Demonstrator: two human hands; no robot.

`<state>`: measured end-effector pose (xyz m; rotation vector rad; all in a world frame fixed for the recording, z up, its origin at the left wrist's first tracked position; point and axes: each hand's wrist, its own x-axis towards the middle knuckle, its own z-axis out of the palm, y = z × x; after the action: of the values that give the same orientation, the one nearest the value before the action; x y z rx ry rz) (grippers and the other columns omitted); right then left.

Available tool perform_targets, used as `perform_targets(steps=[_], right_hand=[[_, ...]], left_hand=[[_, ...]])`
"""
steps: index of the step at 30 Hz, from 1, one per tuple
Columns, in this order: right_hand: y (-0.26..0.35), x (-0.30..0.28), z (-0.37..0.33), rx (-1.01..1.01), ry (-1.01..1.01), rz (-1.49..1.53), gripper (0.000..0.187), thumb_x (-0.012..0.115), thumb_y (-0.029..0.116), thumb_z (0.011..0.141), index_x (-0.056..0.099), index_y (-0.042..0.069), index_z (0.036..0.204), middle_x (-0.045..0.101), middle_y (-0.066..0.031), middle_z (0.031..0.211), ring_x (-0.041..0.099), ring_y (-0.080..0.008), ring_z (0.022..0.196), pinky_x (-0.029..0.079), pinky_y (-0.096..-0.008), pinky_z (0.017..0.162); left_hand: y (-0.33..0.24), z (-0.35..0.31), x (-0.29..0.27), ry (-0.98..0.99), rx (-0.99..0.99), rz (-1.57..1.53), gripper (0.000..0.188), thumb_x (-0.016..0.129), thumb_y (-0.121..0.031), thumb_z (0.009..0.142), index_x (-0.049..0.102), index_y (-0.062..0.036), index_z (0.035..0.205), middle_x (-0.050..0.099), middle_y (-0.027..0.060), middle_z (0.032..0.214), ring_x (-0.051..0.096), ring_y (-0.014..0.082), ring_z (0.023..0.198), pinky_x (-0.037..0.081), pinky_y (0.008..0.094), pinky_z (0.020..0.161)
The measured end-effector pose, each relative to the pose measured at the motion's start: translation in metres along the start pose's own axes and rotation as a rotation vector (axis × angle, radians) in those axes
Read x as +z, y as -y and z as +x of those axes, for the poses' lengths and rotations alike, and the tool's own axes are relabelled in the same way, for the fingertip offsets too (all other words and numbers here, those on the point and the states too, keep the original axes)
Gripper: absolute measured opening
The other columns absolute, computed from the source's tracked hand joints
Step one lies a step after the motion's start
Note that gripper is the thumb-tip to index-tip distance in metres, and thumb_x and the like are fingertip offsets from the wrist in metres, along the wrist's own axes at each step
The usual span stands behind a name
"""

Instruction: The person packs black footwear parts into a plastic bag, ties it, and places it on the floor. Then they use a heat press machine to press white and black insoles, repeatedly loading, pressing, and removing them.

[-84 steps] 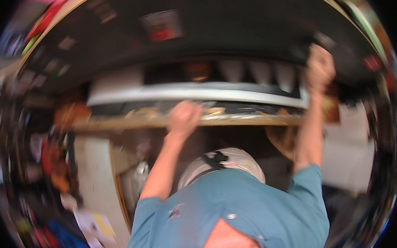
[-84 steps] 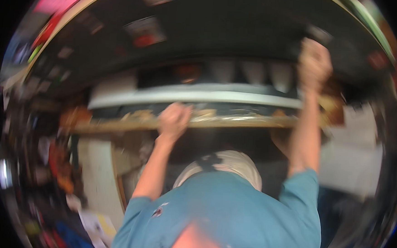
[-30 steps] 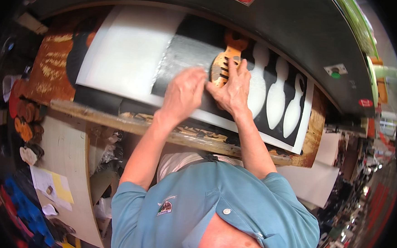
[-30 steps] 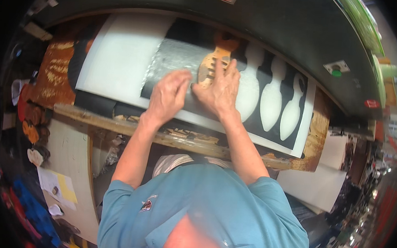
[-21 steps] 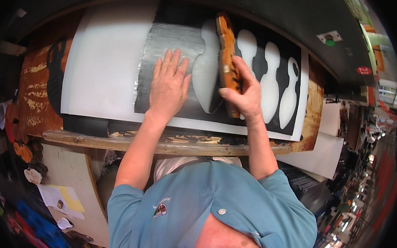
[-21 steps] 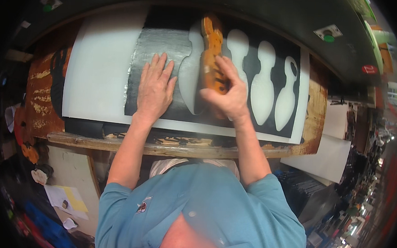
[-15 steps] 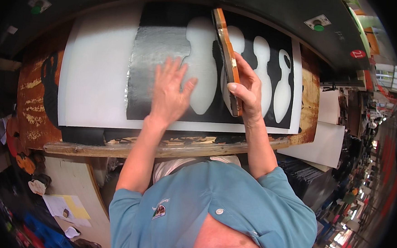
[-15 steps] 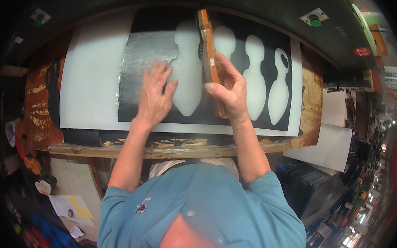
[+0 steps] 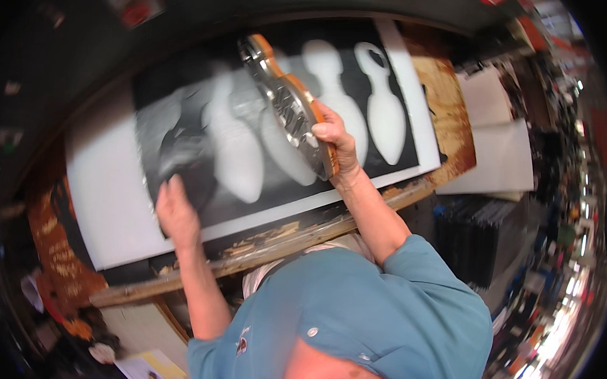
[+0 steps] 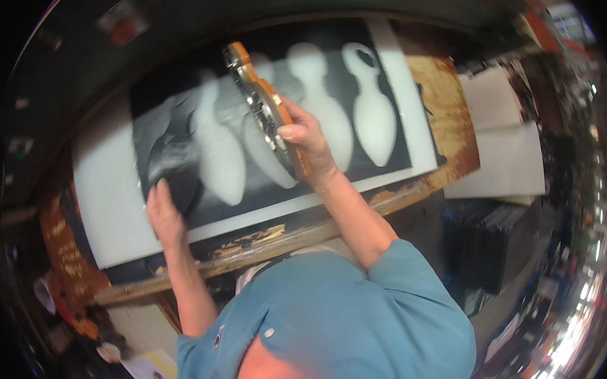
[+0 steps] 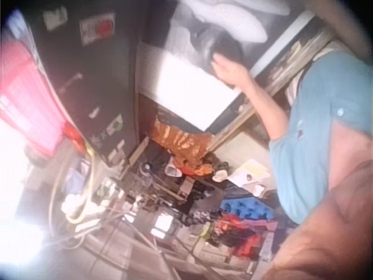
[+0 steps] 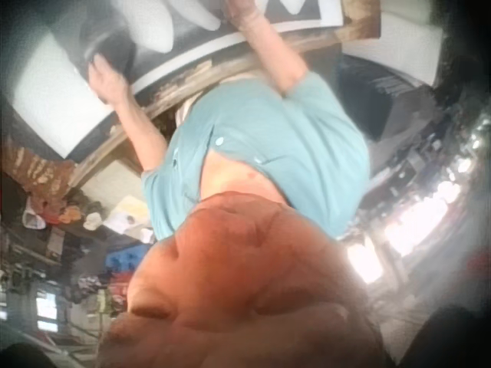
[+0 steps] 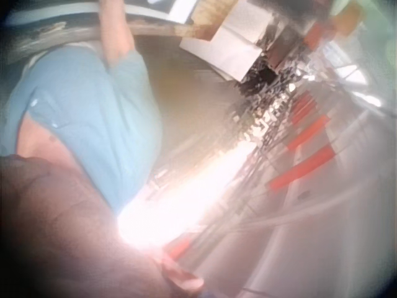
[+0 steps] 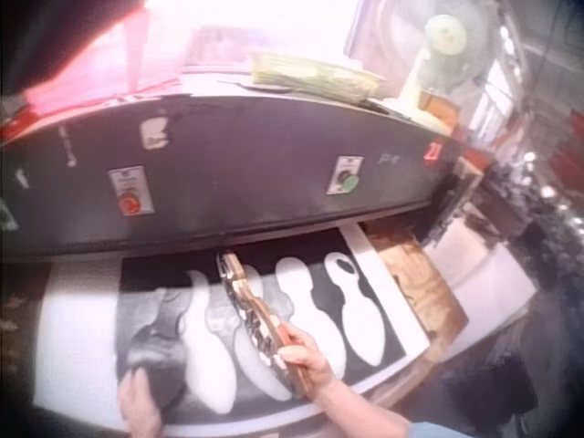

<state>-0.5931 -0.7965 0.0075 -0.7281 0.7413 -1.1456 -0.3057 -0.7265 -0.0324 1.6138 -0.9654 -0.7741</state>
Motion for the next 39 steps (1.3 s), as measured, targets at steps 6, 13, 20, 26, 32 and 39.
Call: perform_targets(steps=[6,13,20,26,32,39], right_hand=[[0.062,-0.042,-0.057,-0.111,-0.175,-0.038,0.105,0.072,0.038,0.071,0.035,-0.008,0.158,0.061,-0.0234,0.136,0.066,-0.0243,0.118,0.05,-0.0333,0.111],[0.172,-0.109,-0.108,-0.615,-0.048,0.232,0.11,0.081,0.044,0.082,0.023,-0.006,0.162,0.03,-0.0355,0.16,0.038,-0.0544,0.145,0.034,-0.0603,0.124],[0.16,-0.23,-0.087,-0.666,0.005,0.882,0.075,0.067,0.042,0.092,0.048,-0.002,0.149,0.04,-0.0333,0.154,0.039,-0.0505,0.14,0.038,-0.0652,0.115],[0.148,-0.292,-0.094,-0.408,-0.511,0.568,0.06,0.053,0.043,0.1,0.054,0.005,0.146,0.055,-0.0233,0.149,0.049,-0.0478,0.139,0.033,-0.0701,0.118],[0.125,-0.278,-0.102,-0.22,-0.773,-0.898,0.076,0.08,0.03,0.093,0.048,-0.003,0.154,0.064,-0.0154,0.137,0.061,-0.0255,0.126,0.047,-0.0353,0.109],[0.109,-0.282,-0.084,-0.151,-0.668,-1.457,0.049,0.068,0.038,0.103,0.065,0.008,0.143,0.066,-0.0158,0.136,0.062,-0.0277,0.124,0.047,-0.0373,0.106]], left_hand=[[0.022,-0.004,-0.003,-0.081,0.161,0.121,0.033,0.055,-0.025,0.113,0.064,0.0046,0.1,0.057,-0.004,0.078,0.044,0.0067,0.072,0.041,0.0256,0.065],[0.034,0.004,-0.011,-0.09,0.145,0.27,0.036,0.057,-0.026,0.112,0.067,0.0079,0.105,0.065,0.0033,0.083,0.05,0.0115,0.076,0.046,0.0297,0.07],[0.035,0.005,0.0,-0.253,0.144,0.401,0.047,0.06,-0.031,0.109,0.066,0.014,0.123,0.075,0.0228,0.11,0.067,0.0244,0.098,0.052,0.0375,0.09],[0.027,0.007,-0.003,-0.155,0.018,0.321,0.038,0.059,-0.026,0.109,0.068,0.0092,0.122,0.075,0.0139,0.107,0.067,0.0187,0.094,0.053,0.0329,0.087],[0.003,-0.017,-0.01,-0.064,-0.071,-0.137,0.027,0.056,-0.014,0.109,0.07,0.0018,0.125,0.074,0.0043,0.114,0.064,0.0103,0.101,0.05,0.0271,0.093],[-0.006,-0.05,-0.011,-0.086,-0.182,-0.345,0.034,0.06,-0.005,0.103,0.061,0.003,0.136,0.074,0.009,0.118,0.068,0.0142,0.107,0.052,0.0302,0.098]])
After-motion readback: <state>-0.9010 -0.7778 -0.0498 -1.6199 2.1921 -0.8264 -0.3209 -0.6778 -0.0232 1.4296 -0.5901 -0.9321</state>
